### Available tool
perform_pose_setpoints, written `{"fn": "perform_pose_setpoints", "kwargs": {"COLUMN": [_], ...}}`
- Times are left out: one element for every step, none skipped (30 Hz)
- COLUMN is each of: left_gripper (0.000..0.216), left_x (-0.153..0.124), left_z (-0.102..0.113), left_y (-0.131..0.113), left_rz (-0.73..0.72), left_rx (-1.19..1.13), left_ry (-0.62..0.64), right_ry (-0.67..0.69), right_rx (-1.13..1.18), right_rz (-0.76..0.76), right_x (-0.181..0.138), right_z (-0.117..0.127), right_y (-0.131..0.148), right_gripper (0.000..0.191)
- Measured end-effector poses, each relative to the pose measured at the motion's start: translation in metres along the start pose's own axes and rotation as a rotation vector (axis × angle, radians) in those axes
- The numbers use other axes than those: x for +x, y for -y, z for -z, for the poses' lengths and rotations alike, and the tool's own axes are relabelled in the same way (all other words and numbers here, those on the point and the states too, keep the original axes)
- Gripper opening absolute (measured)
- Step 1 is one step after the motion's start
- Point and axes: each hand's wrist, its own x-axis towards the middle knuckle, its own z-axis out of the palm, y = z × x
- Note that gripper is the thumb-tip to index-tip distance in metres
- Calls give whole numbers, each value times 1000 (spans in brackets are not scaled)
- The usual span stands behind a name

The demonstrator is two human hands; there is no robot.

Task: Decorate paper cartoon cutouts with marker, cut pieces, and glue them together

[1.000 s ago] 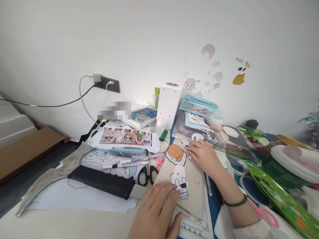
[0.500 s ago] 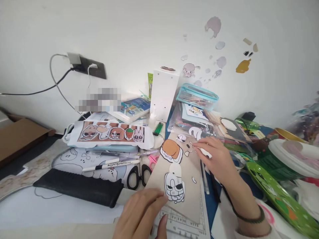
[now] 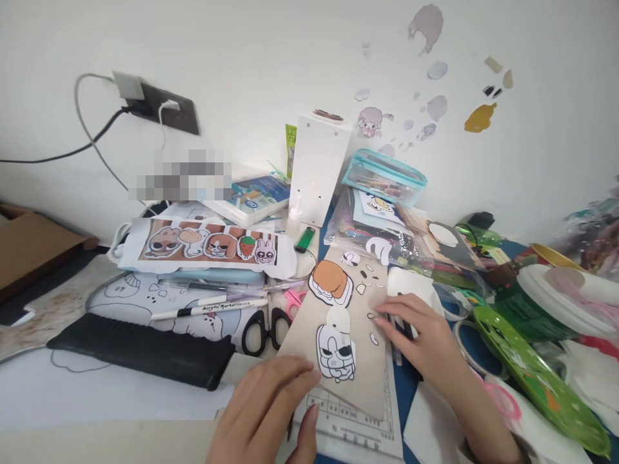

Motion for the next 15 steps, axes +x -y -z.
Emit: {"fn": "perform_pose_setpoints", "kwargs": {"left_gripper": [21, 21, 22, 23, 23, 24, 23, 23, 23, 23, 24, 24, 24, 24, 23], "left_x": [1, 1, 1, 2, 2, 2, 2, 2, 2, 2, 2, 2, 2, 2, 2], "left_z": [0, 1, 1, 2, 3, 3, 4, 4, 5, 5, 5, 5, 4, 3, 2], "left_y": [-1, -2, -3, -5, -6, -7, -8, -8, -9, -9, -9, -9, -8, -8, -8], "left_rz": [10, 19, 33, 52, 67, 74, 73, 75, 77, 78, 82, 92, 98, 95, 85], "left_rx": [-4, -8, -10, -10, -13, -22, -33, -40, -47, -51, -52, -50, -49, -53, -60], "left_ry": [3, 15, 37, 64, 85, 86, 77, 70, 70, 78, 89, 106, 125, 120, 97], "right_ry": [7, 12, 17, 22, 28, 35, 44, 50, 54, 53, 52, 53, 60, 74, 96], "right_rx": [9, 20, 33, 47, 60, 74, 87, 100, 112, 124, 136, 146, 156, 165, 173], "right_rz": [13, 28, 42, 52, 58, 59, 56, 51, 43, 37, 32, 31, 33, 41, 50], "right_x": [0, -1, -1, -1, -1, -1, -2, -2, -3, -3, -4, -5, -6, -7, -8], "right_z": [-3, -5, -8, -10, -11, -11, -10, -9, -7, -4, -1, 2, 4, 6, 8], "right_y": [0, 0, 0, 1, 1, 1, 1, 1, 1, 1, 1, 0, 0, 0, 0], "right_gripper": [13, 12, 12, 12, 13, 14, 15, 16, 17, 18, 18, 17, 16, 15, 15]}}
